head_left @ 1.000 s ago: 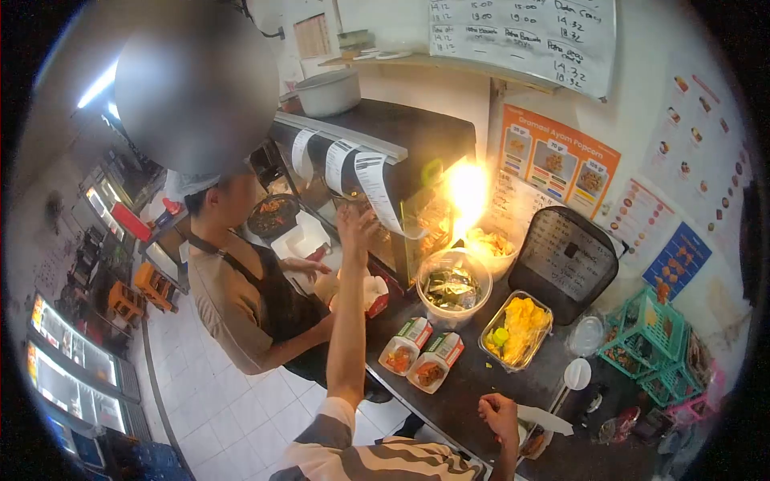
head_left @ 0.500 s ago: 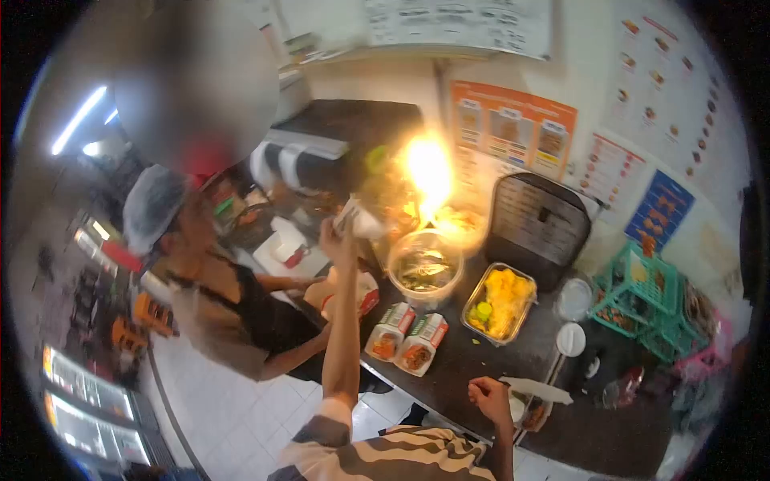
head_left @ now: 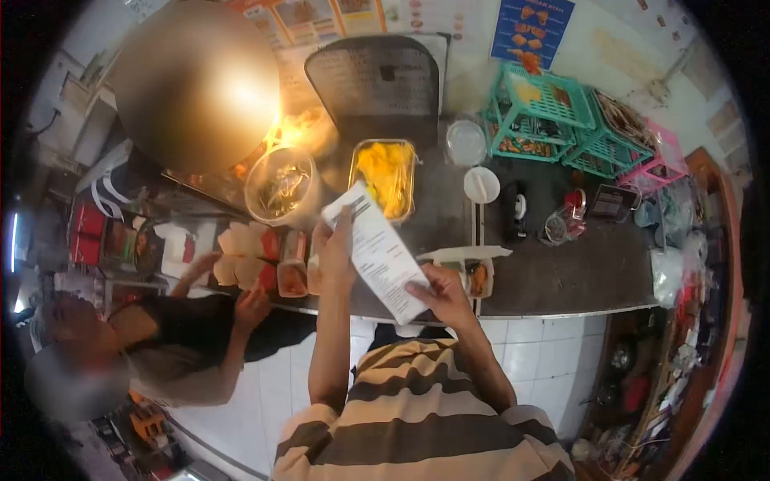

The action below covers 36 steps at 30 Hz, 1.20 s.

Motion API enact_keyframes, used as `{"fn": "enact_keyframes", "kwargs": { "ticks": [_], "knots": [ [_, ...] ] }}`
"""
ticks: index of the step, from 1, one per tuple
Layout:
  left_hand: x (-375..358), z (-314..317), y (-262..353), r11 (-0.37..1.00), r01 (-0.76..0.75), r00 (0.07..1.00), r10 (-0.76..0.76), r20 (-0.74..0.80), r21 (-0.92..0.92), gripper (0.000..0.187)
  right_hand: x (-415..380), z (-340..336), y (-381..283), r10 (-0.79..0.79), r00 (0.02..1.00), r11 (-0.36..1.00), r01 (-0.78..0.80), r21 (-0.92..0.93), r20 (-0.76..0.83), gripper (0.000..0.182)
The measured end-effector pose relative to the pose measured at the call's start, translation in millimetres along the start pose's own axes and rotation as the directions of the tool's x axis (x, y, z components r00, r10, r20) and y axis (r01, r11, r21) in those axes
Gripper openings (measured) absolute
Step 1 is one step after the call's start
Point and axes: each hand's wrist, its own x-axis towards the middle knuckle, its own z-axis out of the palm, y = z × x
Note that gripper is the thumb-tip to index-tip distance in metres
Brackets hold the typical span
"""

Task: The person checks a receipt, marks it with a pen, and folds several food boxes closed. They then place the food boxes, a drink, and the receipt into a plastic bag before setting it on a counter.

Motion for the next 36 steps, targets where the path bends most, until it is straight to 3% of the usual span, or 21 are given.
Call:
{"fn": "enact_keyframes", "kwargs": {
  "ticks": [1, 2, 3, 6, 8, 11, 16, 21, 25, 31, 36],
  "knots": [
    [-10.0, 10.7, -3.6, 0.942, 0.169, 0.98, -0.128, 0.154, -0.29, 0.038, -6.0, -3.9, -8.2, 0.071, 0.996, 0.994, -0.066, 0.086, -0.051, 0.019],
    [-18.4, 19.1, -9.3, 0.775, 0.355, 0.922, -0.197, 0.334, -0.523, 0.04, -10.3, -8.5, -9.9, 0.089, 0.995, 0.993, -0.084, 0.087, -0.052, 0.019],
    [-21.7, 14.2, -36.5, 0.581, 0.536, 0.828, -0.223, 0.514, -0.612, 0.044, -14.2, -11.6, -9.9, 0.114, 0.984, 0.991, -0.104, 0.079, -0.135, 0.018],
    [-46.4, 49.8, -49.5, 0.653, 0.597, 0.746, -0.237, 0.622, -0.466, 0.049, -27.8, -32.5, 5.7, 0.175, 0.954, 0.985, -0.169, 0.044, -0.242, 0.016],
    [-45.9, 56.5, -66.1, 0.621, 0.615, 0.745, -0.255, 0.616, -0.486, 0.055, -37.4, -47.2, 8.8, 0.039, 0.971, 0.99, -0.07, -0.126, -0.234, 0.015],
    [-43.0, 61.5, -79.3, 0.626, 0.585, 0.777, -0.252, 0.576, -0.516, 0.055, -49.6, -60.0, 11.9, 0.136, 0.961, 0.99, -0.139, 0.006, -0.24, 0.015],
    [-39.9, 70.6, -86.6, 0.558, 0.624, 0.755, -0.251, 0.605, -0.547, 0.055, -55.9, -72.3, 9.6, 0.19, 0.945, 0.982, -0.19, 0.026, -0.265, 0.017],
    [-30.5, 86.1, -93.9, 0.499, 0.695, 0.686, -0.24, 0.687, -0.518, 0.056, -60.3, -75.1, 1.7, 0.222, 0.91, 0.968, -0.248, -0.032, -0.35, 0.021],
    [-27.3, 105.7, -102.8, 0.42, 0.773, 0.606, -0.264, 0.751, -0.476, 0.056, -64.7, -82.6, -12.8, 0.295, 0.849, 0.953, -0.297, 0.067, -0.438, 0.023],
    [-46.6, 145.5, -104.0, 0.414, 0.742, 0.646, -0.232, 0.727, -0.527, 0.056, -77.0, -126.0, -22.3, 0.279, 0.866, 0.953, -0.304, 0.005, -0.414, 0.023],
    [-73.9, 191.0, -122.9, 0.368, 0.715, 0.682, -0.179, 0.709, -0.595, 0.057, -88.3, -196.5, -30.3, 0.312, 0.906, 0.947, -0.32, 0.019, -0.288, 0.024]
  ]
}}
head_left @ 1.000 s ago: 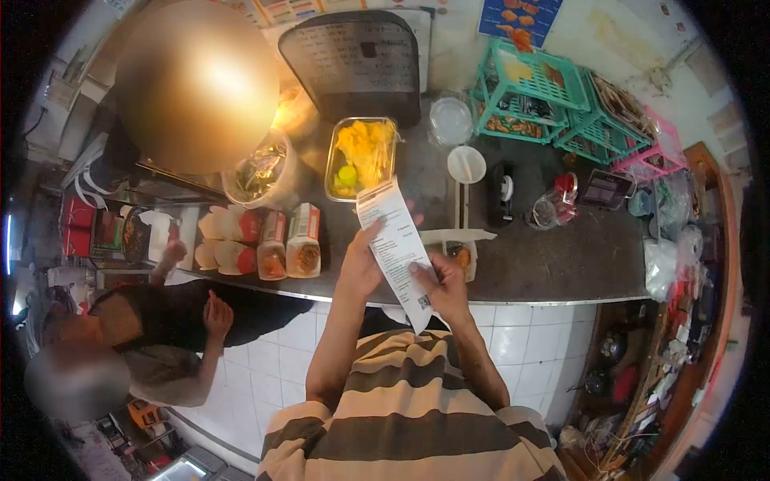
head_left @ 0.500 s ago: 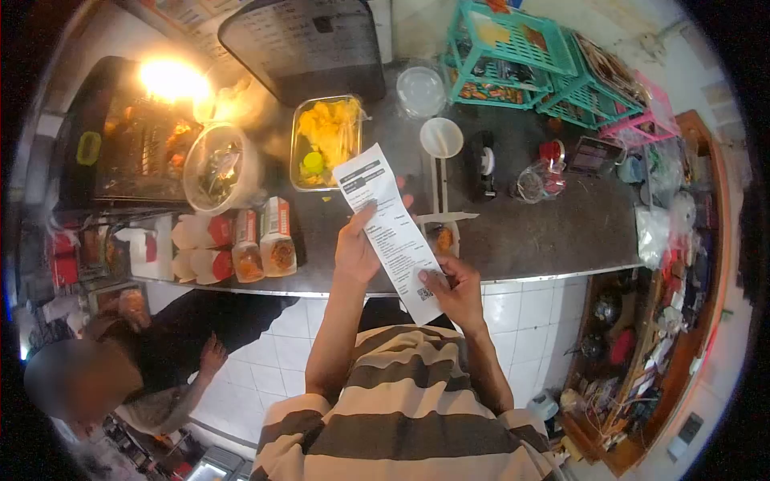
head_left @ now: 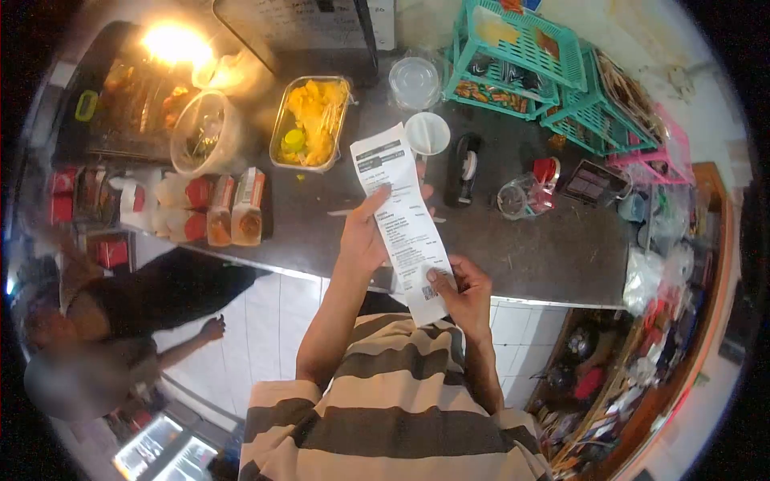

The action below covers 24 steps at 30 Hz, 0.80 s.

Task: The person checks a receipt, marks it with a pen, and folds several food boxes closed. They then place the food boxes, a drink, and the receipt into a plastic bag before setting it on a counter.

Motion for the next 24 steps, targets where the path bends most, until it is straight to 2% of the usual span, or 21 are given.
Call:
{"fn": "enact_keyframes", "kwargs": {
  "ticks": [3, 6, 8, 9, 11, 16, 24],
  "knots": [
    [16.3, 15.6, -38.4, 0.993, -0.095, 0.994, 0.098, -0.04, 0.073, 0.058, 6.5, -46.8, -4.0, -0.057, 0.997, 0.998, 0.056, 0.032, 0.042, 0.025],
    [26.3, 16.9, -77.8, 0.992, -0.116, 0.99, 0.119, -0.081, 0.043, 0.058, -2.0, -90.1, -10.9, 0.004, 0.994, 1.0, -0.002, -0.019, 0.111, 0.025],
    [35.7, 27.2, -96.0, 0.986, -0.154, 0.986, 0.157, -0.052, 0.056, 0.058, -2.0, -112.6, -11.5, -0.097, 0.988, 0.995, 0.099, -0.01, 0.124, 0.024],
    [37.8, 33.0, -102.6, 0.984, -0.166, 0.984, 0.17, -0.053, 0.061, 0.058, -3.1, -119.8, -14.2, -0.098, 0.986, 0.995, 0.101, -0.009, 0.137, 0.024],
    [40.0, 42.4, -111.3, 0.983, -0.168, 0.985, 0.171, -0.036, 0.08, 0.058, -5.5, -127.9, -20.0, -0.075, 0.988, 0.997, 0.07, 0.039, 0.132, 0.023],
    [39.9, 45.4, -120.8, 0.974, -0.214, 0.975, 0.218, -0.04, 0.077, 0.058, -3.1, -136.0, -25.0, -0.112, 0.976, 0.994, 0.111, 0.015, 0.186, 0.023],
    [29.3, 45.7, -98.5, 0.968, -0.247, 0.969, 0.246, 0.007, 0.035, 0.057, 3.1, -113.2, -31.9, -0.118, 0.967, 0.993, 0.118, 0.011, 0.224, 0.021]
  ]
}}
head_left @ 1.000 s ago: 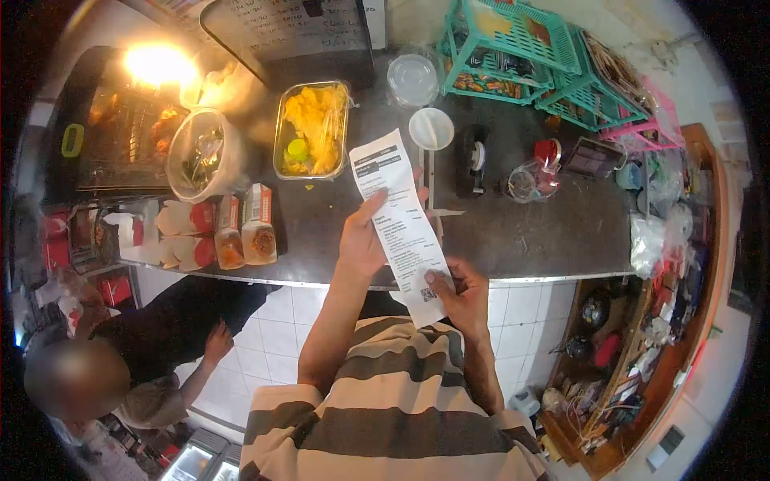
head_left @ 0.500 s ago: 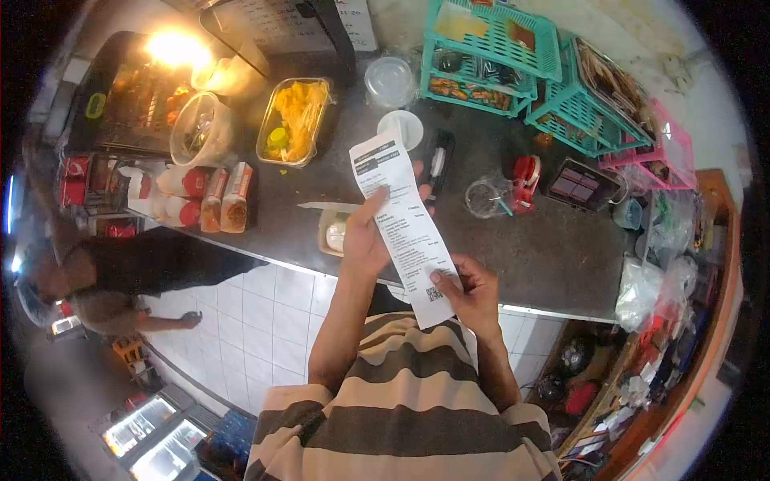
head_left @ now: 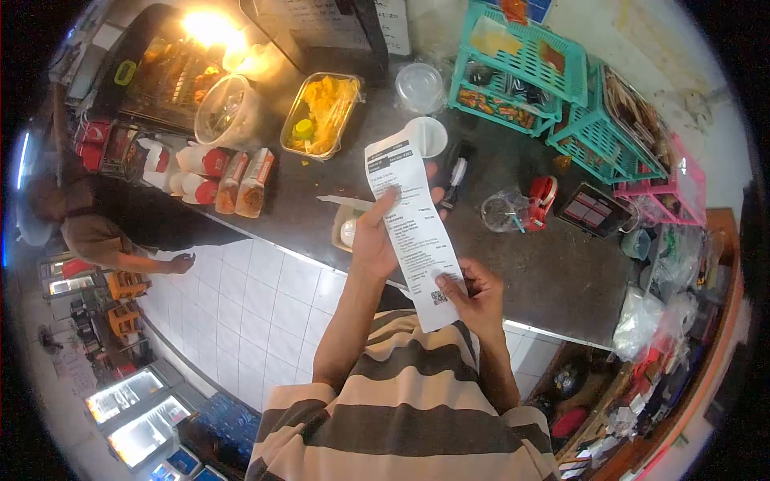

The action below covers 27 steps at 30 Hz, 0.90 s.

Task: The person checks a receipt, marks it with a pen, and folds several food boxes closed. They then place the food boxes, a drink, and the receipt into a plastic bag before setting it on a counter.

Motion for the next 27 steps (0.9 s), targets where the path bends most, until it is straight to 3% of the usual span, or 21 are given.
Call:
{"fn": "enact_keyframes", "kwargs": {
  "ticks": [2, 14, 21, 23, 24, 26, 27],
  "knots": [
    [-1.4, -1.9, 12.6, 0.999, -0.006, 0.997, 0.003, -0.072, -0.054, 0.057, 5.9, 11.7, -3.9, 0.013, 0.999, 1.0, -0.013, 0.007, 0.032, 0.019],
    [-11.7, -17.0, 97.7, 0.998, -0.04, 0.999, 0.04, -0.007, -0.056, 0.059, 44.5, 93.9, -4.7, 0.014, 0.998, 0.999, -0.011, -0.045, 0.053, 0.019],
    [-17.2, -28.0, 148.0, 0.993, -0.096, 0.993, 0.091, -0.079, -0.065, 0.06, 73.7, 136.5, 6.5, 0.043, 0.995, 0.997, -0.037, -0.073, 0.086, 0.021],
    [-18.1, -36.5, 171.6, 0.998, -0.008, 0.997, 0.004, -0.079, -0.056, 0.059, 84.6, 141.0, 15.1, -0.019, 0.998, 0.98, 0.029, -0.197, 0.053, 0.022],
    [-21.0, -34.5, 189.4, 0.996, -0.082, 0.996, 0.081, -0.047, -0.021, 0.059, 90.4, 142.1, 11.2, -0.013, 0.999, 0.978, 0.022, -0.206, 0.049, 0.022],
    [-33.3, -40.1, 230.9, 0.959, -0.28, 0.936, 0.265, -0.231, -0.037, 0.055, 106.6, 146.9, -8.6, -0.103, 0.992, 0.991, 0.096, -0.09, -0.076, 0.024],
    [-43.1, -41.9, 255.6, 0.943, -0.331, 0.937, 0.323, -0.136, -0.041, 0.054, 113.2, 143.6, -10.5, -0.105, 0.991, 0.99, 0.096, -0.102, -0.085, 0.024]
  ]
}}
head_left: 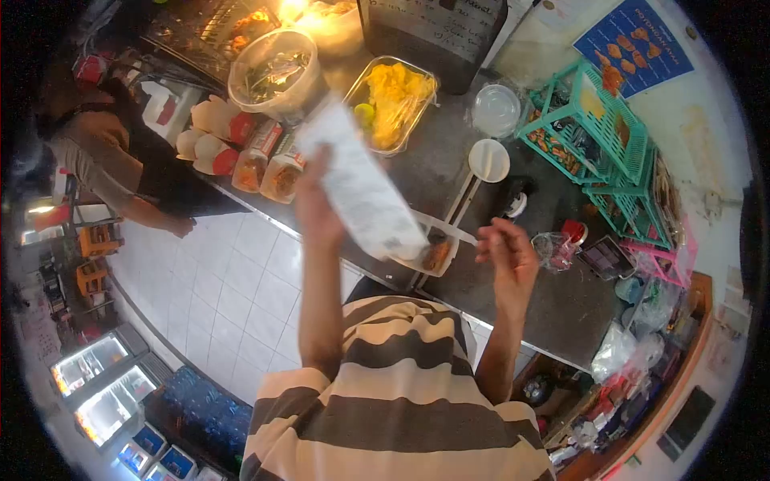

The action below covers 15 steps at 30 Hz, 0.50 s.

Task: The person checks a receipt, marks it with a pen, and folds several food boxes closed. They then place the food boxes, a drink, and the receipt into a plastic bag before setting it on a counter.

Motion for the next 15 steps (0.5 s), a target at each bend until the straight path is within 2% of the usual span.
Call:
{"fn": "enact_keyframes", "kwargs": {
  "ticks": [2, 3, 4, 5, 6, 8, 9, 10, 11, 12, 14, 15],
  "knots": [
    [-9.4, -10.8, 50.2, 0.985, -0.151, 0.986, 0.144, 0.08, 0.085, 0.057, 11.4, -7.9, -0.3, -0.013, 0.991, 0.999, 0.008, -0.033, -0.137, 0.026],
    [-17.1, -7.8, 68.8, 0.98, -0.175, 0.984, 0.178, -0.018, 0.094, 0.059, 14.7, -7.3, 0.9, -0.014, 0.989, 0.999, 0.008, -0.04, -0.148, 0.026],
    [-22.3, -16.5, 87.2, 0.985, -0.169, 0.981, 0.17, 0.091, -0.023, 0.06, 17.4, -5.6, 3.3, -0.013, 0.99, 0.998, 0.006, -0.055, -0.138, 0.023],
    [-30.8, -17.5, 99.2, 0.987, -0.157, 0.982, 0.158, 0.101, -0.016, 0.06, 19.2, -3.9, 7.2, -0.012, 0.992, 0.998, 0.003, -0.068, -0.125, 0.02],
    [-40.8, -24.6, 110.2, 0.985, -0.167, 0.985, 0.165, 0.055, 0.031, 0.06, 18.9, -3.6, 15.8, -0.01, 0.992, 0.997, 0.001, -0.072, -0.129, 0.02],
    [-64.4, -49.8, 130.1, 0.982, -0.171, 0.985, 0.17, 0.009, 0.079, 0.06, 14.4, -4.8, 44.8, 0.18, 0.982, 0.939, -0.157, -0.305, 0.049, 0.024],
    [-77.1, -68.0, 138.7, 0.968, -0.211, 0.969, 0.225, -0.104, 0.137, 0.06, 12.9, -4.9, 60.5, 0.179, 0.983, 0.939, -0.157, -0.305, 0.045, 0.024],
    [-87.3, -80.7, 144.1, 0.949, -0.244, 0.935, 0.285, -0.211, 0.2, 0.06, 11.5, -5.3, 78.5, 0.289, 0.954, 0.763, -0.175, -0.623, 0.085, 0.026],
    [-95.5, -87.0, 145.8, 0.949, -0.244, 0.935, 0.285, -0.21, 0.199, 0.06, 8.4, -6.4, 100.1, 0.404, 0.911, 0.49, -0.138, -0.861, 0.084, 0.03],
    [-102.4, -91.5, 144.6, 0.957, -0.256, 0.938, 0.279, -0.207, 0.133, 0.06, 0.0, -9.9, 130.6, 0.404, 0.911, 0.489, -0.136, -0.861, 0.086, 0.03],
    [-115.2, -87.3, 138.0, 0.962, -0.266, 0.94, 0.245, -0.236, -0.062, 0.058, -24.1, -23.0, 200.0, 0.109, 0.994, 0.182, -0.027, -0.983, -0.007, 0.031],
    [-123.8, -91.9, 139.1, 0.958, -0.281, 0.935, 0.262, -0.238, -0.051, 0.058, -27.5, -29.1, 229.7, 0.111, 0.994, 0.192, -0.012, -0.981, 0.01, 0.031]
  ]
}}
